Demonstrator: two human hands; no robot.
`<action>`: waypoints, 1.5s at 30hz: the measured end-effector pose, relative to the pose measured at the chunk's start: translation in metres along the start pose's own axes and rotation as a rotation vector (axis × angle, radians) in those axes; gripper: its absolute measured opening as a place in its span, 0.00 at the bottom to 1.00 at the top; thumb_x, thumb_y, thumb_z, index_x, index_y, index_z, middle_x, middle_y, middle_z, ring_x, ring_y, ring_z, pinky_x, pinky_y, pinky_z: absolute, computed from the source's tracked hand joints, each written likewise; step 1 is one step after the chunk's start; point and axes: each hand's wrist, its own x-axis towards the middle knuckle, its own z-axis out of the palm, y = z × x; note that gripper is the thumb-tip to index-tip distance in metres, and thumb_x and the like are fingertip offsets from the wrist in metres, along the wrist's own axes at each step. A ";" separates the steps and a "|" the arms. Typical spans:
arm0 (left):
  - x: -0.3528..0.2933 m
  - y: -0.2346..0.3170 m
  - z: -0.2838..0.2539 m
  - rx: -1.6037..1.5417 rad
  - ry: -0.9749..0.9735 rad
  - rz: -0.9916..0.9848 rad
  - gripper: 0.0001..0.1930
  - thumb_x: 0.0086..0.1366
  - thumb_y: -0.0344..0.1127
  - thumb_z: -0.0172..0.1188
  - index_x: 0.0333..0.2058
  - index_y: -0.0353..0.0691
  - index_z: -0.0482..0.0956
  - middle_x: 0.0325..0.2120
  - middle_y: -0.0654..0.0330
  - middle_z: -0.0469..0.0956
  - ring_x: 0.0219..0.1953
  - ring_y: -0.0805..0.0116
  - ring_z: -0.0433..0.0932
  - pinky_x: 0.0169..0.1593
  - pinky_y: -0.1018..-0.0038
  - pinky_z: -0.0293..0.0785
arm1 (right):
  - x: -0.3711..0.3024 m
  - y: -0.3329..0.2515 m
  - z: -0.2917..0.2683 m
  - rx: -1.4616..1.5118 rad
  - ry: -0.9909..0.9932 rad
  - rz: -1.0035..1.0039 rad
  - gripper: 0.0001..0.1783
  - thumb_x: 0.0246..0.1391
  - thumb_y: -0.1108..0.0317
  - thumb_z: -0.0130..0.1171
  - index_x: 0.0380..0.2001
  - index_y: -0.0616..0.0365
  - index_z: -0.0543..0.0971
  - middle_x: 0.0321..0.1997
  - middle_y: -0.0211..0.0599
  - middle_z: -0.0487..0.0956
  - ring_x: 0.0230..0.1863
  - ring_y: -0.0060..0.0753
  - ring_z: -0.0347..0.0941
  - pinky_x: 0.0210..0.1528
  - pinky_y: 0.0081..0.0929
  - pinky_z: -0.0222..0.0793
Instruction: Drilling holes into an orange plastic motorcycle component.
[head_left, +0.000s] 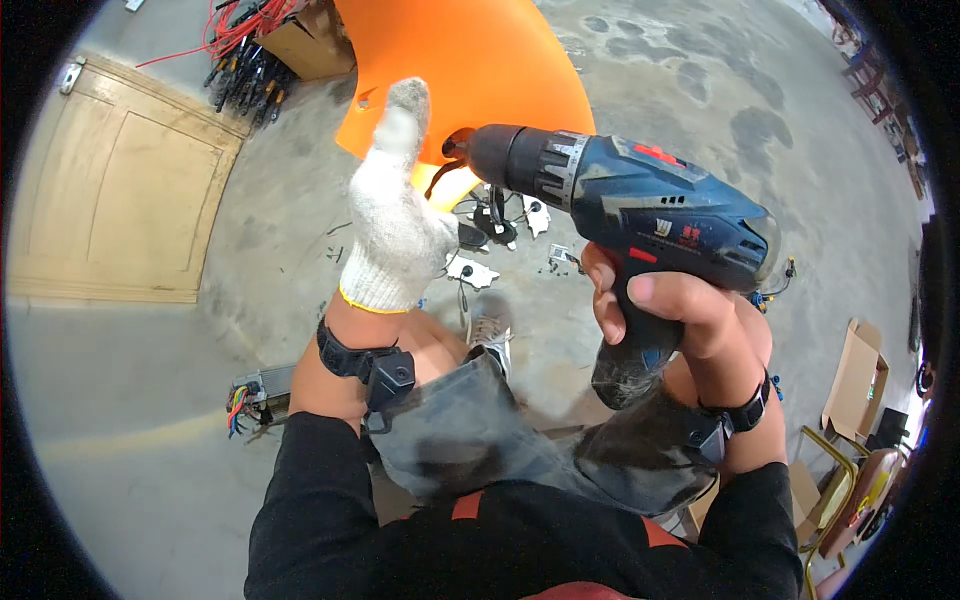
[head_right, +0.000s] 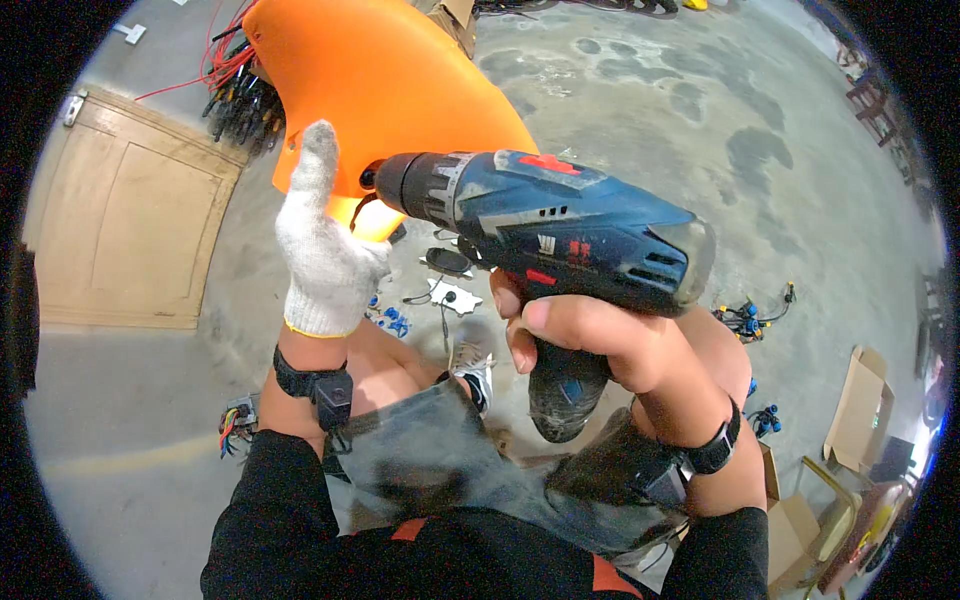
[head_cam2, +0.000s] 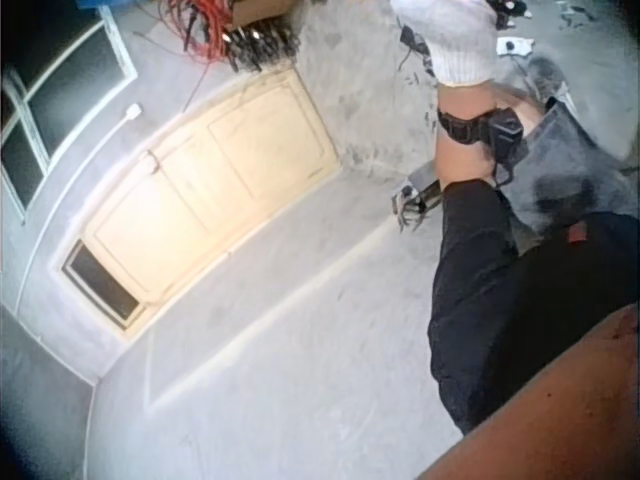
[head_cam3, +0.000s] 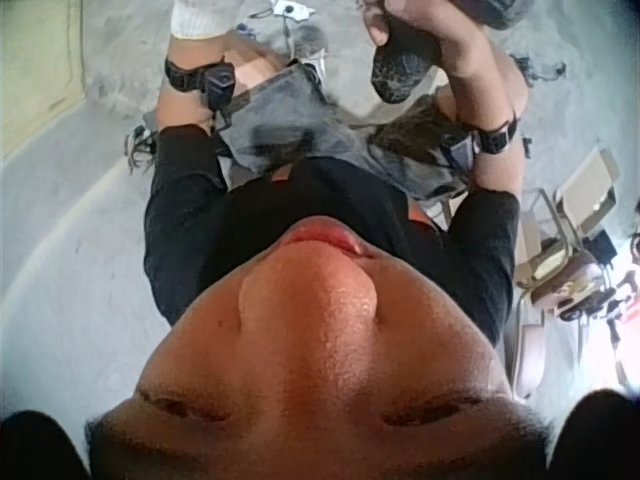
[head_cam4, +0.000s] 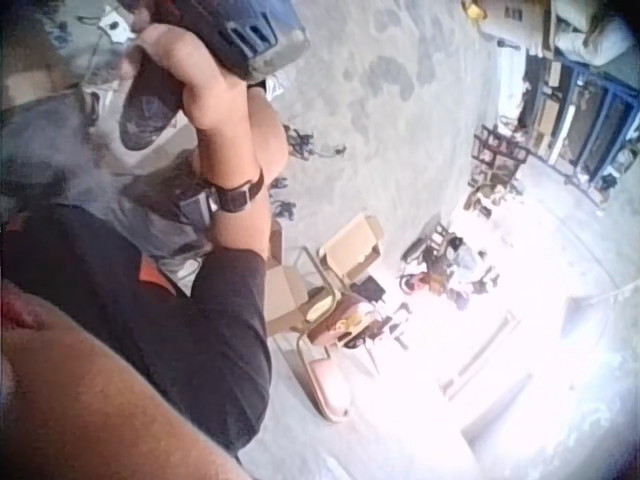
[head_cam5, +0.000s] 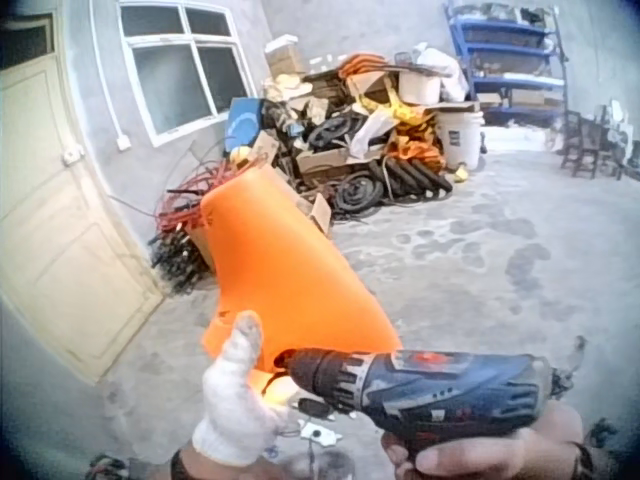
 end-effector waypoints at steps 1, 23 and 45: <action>0.001 0.002 0.003 -0.092 0.004 -0.055 0.21 0.73 0.43 0.52 0.56 0.36 0.69 0.50 0.55 0.76 0.49 0.61 0.79 0.50 0.65 0.81 | 0.000 0.000 -0.001 -0.032 -0.002 -0.003 0.26 0.46 0.69 0.61 0.51 0.65 0.74 0.34 0.37 0.77 0.26 0.32 0.75 0.32 0.29 0.72; 0.000 0.003 0.004 -0.062 0.134 -0.060 0.36 0.56 0.17 0.66 0.63 0.29 0.63 0.56 0.48 0.73 0.54 0.60 0.76 0.53 0.67 0.78 | 0.000 0.002 -0.007 -0.117 -0.072 -0.070 0.23 0.48 0.69 0.61 0.49 0.65 0.74 0.34 0.36 0.77 0.26 0.28 0.75 0.31 0.27 0.72; 0.001 0.009 0.008 -0.343 0.039 -0.158 0.23 0.70 0.34 0.57 0.60 0.30 0.66 0.54 0.50 0.74 0.53 0.61 0.77 0.50 0.66 0.82 | 0.000 0.002 -0.009 -0.048 -0.062 -0.033 0.26 0.48 0.68 0.61 0.51 0.65 0.73 0.34 0.36 0.77 0.26 0.28 0.74 0.30 0.27 0.72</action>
